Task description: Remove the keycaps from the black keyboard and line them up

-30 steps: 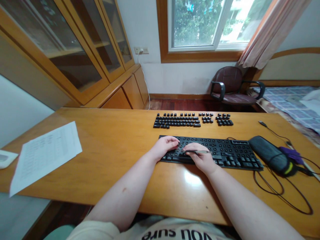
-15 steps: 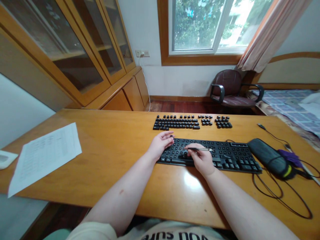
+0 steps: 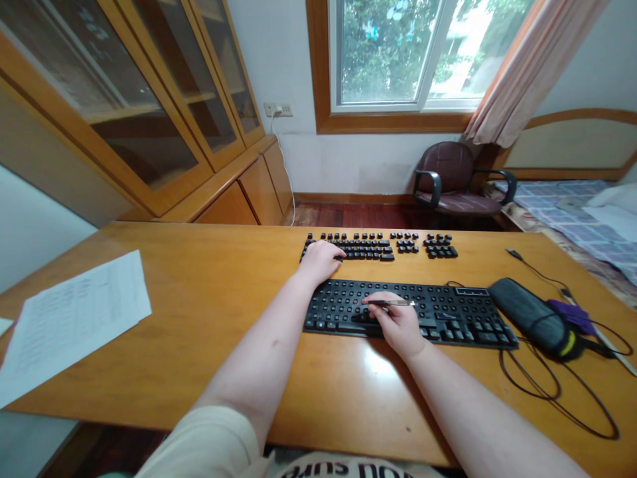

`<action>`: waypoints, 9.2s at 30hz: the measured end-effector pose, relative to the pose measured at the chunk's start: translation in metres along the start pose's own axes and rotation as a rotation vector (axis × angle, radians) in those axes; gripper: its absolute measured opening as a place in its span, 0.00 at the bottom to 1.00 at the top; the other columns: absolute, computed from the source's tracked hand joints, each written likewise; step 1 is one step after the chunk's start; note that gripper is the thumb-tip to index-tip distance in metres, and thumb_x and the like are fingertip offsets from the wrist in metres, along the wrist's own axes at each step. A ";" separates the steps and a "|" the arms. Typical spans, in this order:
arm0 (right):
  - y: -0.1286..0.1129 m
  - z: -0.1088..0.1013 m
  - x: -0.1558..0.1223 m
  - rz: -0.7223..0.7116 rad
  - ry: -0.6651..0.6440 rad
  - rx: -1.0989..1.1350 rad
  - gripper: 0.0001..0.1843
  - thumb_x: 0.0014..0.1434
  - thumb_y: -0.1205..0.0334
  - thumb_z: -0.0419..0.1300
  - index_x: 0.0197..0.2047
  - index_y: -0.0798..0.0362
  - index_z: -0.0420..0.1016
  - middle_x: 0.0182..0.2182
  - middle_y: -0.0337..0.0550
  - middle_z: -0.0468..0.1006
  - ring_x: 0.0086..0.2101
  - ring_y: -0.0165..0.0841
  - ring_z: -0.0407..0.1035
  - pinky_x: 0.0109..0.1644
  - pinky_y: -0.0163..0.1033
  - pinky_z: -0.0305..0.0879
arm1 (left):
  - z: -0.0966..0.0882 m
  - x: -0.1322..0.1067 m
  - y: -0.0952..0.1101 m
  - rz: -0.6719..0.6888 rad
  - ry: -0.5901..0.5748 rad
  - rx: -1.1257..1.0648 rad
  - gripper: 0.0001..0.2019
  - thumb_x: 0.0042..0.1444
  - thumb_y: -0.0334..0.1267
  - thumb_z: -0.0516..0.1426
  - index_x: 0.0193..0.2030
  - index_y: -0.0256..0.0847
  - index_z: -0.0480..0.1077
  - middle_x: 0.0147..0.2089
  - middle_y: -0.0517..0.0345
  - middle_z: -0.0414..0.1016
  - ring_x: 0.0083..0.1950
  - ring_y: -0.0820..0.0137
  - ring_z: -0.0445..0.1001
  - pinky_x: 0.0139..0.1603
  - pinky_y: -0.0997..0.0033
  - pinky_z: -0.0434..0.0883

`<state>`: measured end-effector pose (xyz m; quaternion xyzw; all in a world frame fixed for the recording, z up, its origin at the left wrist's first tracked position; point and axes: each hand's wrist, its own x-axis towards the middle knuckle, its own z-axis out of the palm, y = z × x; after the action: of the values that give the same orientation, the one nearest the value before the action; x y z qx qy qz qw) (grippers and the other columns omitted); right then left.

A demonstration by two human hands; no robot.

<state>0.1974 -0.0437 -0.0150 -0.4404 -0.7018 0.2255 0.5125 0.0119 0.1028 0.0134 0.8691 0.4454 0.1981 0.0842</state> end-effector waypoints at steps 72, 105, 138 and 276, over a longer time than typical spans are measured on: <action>-0.001 -0.019 0.010 0.295 -0.138 -0.176 0.08 0.60 0.59 0.53 0.36 0.52 0.71 0.30 0.43 0.77 0.31 0.35 0.72 0.37 0.39 0.66 | 0.011 -0.092 0.073 -0.012 -0.188 -0.205 0.15 0.50 0.45 0.60 0.44 0.43 0.71 0.43 0.55 0.73 0.46 0.62 0.68 0.50 0.62 0.64; -0.009 -0.001 -0.005 -0.286 -0.400 -0.548 0.10 0.63 0.62 0.50 0.41 0.55 0.71 0.31 0.47 0.78 0.31 0.34 0.71 0.36 0.38 0.66 | 0.011 -0.093 0.067 0.154 -0.237 -0.237 0.05 0.52 0.35 0.58 0.35 0.40 0.73 0.37 0.56 0.72 0.43 0.66 0.68 0.47 0.67 0.66; 0.001 -0.006 -0.005 0.240 0.010 -0.030 0.11 0.57 0.55 0.58 0.35 0.52 0.78 0.30 0.44 0.80 0.32 0.36 0.75 0.38 0.40 0.71 | 0.004 -0.091 0.071 -0.021 -0.089 -0.520 0.11 0.48 0.36 0.62 0.40 0.42 0.73 0.41 0.58 0.74 0.45 0.68 0.71 0.49 0.67 0.68; -0.004 -0.010 -0.005 0.082 -0.036 0.037 0.09 0.59 0.62 0.57 0.35 0.49 0.79 0.31 0.42 0.81 0.31 0.34 0.75 0.39 0.40 0.73 | 0.027 -0.009 0.008 -0.090 0.027 0.172 0.09 0.54 0.40 0.56 0.39 0.49 0.77 0.44 0.56 0.74 0.46 0.62 0.66 0.47 0.62 0.62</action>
<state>0.2053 -0.0512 -0.0111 -0.4551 -0.6881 0.2671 0.4981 0.0244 0.0921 -0.0109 0.8494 0.5005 0.1669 0.0121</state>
